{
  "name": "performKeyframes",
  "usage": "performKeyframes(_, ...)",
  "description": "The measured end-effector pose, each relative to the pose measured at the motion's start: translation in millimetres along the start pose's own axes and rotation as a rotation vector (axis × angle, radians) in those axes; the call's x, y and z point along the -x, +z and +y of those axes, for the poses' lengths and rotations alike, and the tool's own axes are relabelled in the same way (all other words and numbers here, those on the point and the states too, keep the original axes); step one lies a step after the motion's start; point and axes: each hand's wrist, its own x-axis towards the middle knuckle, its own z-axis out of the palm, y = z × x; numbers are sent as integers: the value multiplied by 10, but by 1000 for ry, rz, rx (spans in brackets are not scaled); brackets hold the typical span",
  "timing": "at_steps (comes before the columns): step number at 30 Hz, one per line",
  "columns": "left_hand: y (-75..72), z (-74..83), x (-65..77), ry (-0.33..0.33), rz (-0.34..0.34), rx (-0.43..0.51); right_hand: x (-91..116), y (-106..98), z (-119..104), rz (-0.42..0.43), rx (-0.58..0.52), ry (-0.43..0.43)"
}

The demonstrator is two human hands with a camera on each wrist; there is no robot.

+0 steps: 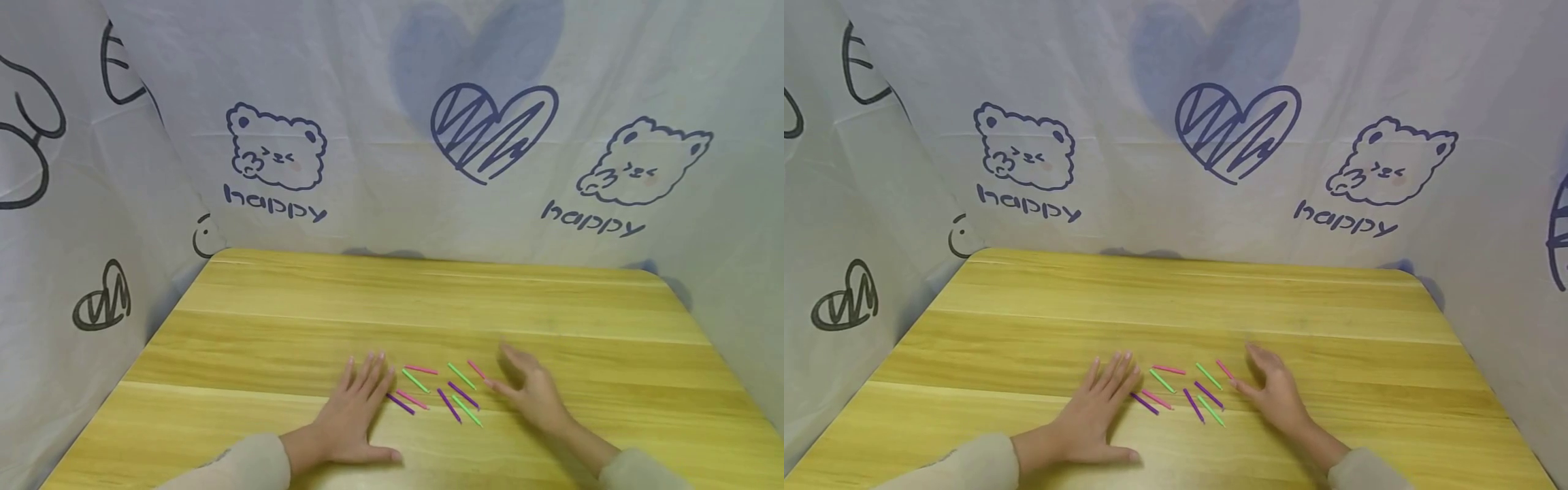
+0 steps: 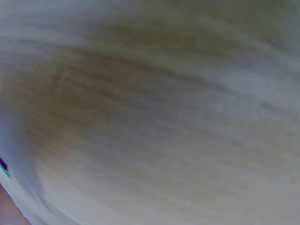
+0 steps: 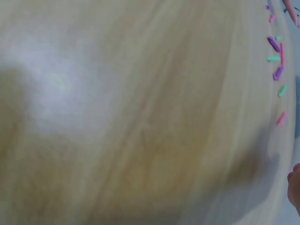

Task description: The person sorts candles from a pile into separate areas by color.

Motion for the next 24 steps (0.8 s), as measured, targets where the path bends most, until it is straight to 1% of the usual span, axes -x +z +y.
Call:
performKeyframes(4, 10, 35, -4, 25, -5, 3, 26, 47, -7, 0, -28, 39)
performKeyframes(10, 40, 95, -37, 62, -5, -19, 44, 82, -32, -12, -24, 86)
performKeyframes(15, 50, 140, -70, 78, -4, -31, 48, 104, -39, 1, -5, 75)
performKeyframes(20, 56, 173, -98, 103, -35, -15, 47, 137, -38, 36, 18, 42)
performKeyframes(24, 59, 196, -112, 121, -49, -6, 55, 163, -37, 51, 23, 41)
